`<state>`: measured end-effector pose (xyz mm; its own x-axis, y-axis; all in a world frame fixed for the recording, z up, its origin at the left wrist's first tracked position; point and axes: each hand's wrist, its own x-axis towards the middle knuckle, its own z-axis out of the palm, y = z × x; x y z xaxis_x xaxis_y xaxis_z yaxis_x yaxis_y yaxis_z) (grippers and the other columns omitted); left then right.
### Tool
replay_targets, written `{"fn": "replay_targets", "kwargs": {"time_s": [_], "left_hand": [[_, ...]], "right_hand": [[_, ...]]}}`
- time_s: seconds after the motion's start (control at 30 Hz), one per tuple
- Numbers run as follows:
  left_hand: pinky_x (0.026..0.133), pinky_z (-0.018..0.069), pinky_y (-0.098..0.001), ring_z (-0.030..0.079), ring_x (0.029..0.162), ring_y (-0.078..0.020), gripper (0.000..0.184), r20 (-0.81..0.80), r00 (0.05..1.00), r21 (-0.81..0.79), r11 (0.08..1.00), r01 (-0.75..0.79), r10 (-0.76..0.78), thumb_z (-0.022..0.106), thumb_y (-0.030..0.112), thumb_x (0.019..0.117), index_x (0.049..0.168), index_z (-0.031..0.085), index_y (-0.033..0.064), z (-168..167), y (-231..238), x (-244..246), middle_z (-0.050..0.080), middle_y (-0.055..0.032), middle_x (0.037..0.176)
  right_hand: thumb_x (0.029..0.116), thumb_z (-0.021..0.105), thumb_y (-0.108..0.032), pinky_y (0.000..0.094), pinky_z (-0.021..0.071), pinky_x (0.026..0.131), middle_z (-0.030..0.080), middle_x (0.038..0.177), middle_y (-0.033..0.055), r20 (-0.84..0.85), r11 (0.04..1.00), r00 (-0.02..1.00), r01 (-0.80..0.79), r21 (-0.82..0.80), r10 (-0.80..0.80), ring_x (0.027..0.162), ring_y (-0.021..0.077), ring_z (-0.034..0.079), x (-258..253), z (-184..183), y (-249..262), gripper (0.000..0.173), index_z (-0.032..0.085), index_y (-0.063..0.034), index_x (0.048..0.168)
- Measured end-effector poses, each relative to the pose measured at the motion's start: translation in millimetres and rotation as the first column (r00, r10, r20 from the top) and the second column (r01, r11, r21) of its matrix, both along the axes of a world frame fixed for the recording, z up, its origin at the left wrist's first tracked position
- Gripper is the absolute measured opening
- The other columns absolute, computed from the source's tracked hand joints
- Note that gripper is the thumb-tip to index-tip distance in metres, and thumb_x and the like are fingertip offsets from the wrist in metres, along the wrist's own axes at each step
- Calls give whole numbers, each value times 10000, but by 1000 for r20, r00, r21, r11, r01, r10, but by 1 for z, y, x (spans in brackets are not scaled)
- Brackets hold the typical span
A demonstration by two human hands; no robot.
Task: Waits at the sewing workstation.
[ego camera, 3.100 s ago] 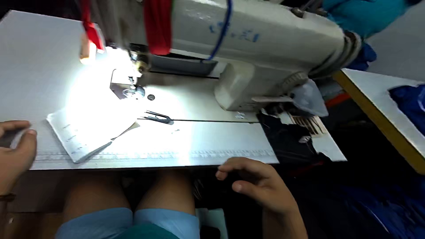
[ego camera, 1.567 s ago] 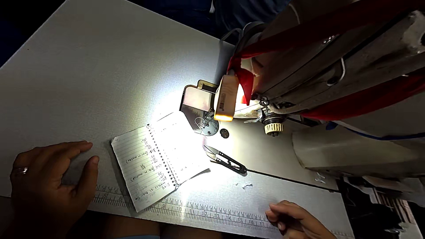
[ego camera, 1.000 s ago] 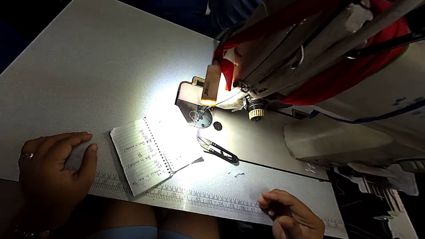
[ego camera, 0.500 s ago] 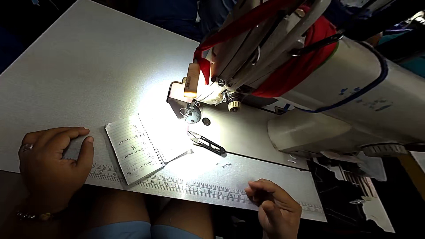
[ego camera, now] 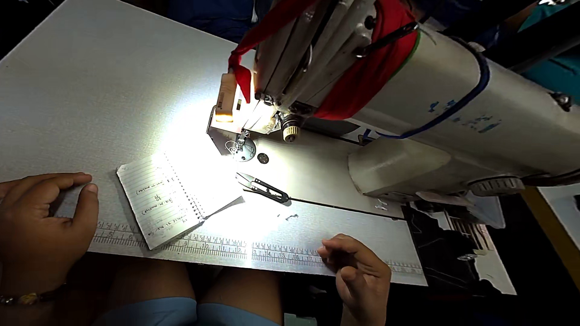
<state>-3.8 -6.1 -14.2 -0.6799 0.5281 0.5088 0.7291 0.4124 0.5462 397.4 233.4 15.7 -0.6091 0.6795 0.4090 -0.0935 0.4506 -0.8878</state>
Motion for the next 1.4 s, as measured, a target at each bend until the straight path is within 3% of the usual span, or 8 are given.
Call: {"fn": "replay_targets", "kwargs": {"time_s": [0.13,0.33,0.53,0.67,0.77,1.07,1.23,1.4], "left_hand": [[992,477,-429,623,1125,-306,399,6,1000,-2,1000,-8,8,578,330,1012,1148,687,-29,-1,0,-2,662,-239,1159],[1011,413,-532,607,1112,-378,395,-35,999,-15,1000,-6,6,579,343,998,1103,708,-16,8,3,0,681,-243,1115],[1017,406,-551,592,1138,-409,419,-39,999,-37,999,-15,14,563,355,999,1089,711,-27,14,6,4,682,-245,1119],[1012,400,-553,592,1121,-408,410,-45,999,-48,999,-22,19,562,342,997,1066,713,-32,19,8,7,680,-249,1112],[995,404,-568,594,1110,-426,424,-51,998,-62,998,-26,23,551,344,995,1058,712,-43,21,8,9,679,-259,1110],[1023,401,-536,612,1132,-385,382,-67,998,-39,999,1,-4,561,297,998,1051,722,-45,21,4,9,701,-231,1139],[1010,417,-520,617,1135,-369,354,-47,999,-21,1000,-15,14,595,281,966,1054,732,-33,22,4,9,711,-214,1137],[988,426,-520,619,1119,-339,359,-41,999,-33,999,-22,21,595,324,964,1079,741,16,20,1,6,713,-171,1145]], "right_hand": [[950,660,-519,152,553,735,708,970,-97,-14,1000,1000,6,6,-6,842,6,657,0,-1,-1,396,746,-197,1164],[947,656,-536,165,564,733,714,971,-84,-25,1000,1000,-11,11,12,845,20,667,1,0,-1,414,749,-194,1162],[969,649,-503,167,556,761,693,958,-90,66,993,998,-3,122,-5,879,10,653,-4,4,-23,350,735,-200,1121],[986,654,-441,230,548,806,700,941,-6,182,963,973,-176,205,139,897,70,651,-13,7,-47,334,718,-136,1106],[994,664,-363,225,545,805,699,950,35,208,941,954,-260,216,216,912,91,651,-20,9,-53,298,723,-90,1096],[1000,664,-325,231,556,835,706,974,34,181,934,927,-348,84,329,939,89,661,-14,8,-38,260,720,-98,1113],[988,658,-426,225,592,739,722,961,-15,78,919,920,-371,-136,383,827,61,689,-19,5,-18,324,713,-175,1186],[959,671,-489,233,586,737,724,975,-28,96,877,896,-396,-272,434,829,60,685,-22,11,-13,398,712,-190,1218]]}}
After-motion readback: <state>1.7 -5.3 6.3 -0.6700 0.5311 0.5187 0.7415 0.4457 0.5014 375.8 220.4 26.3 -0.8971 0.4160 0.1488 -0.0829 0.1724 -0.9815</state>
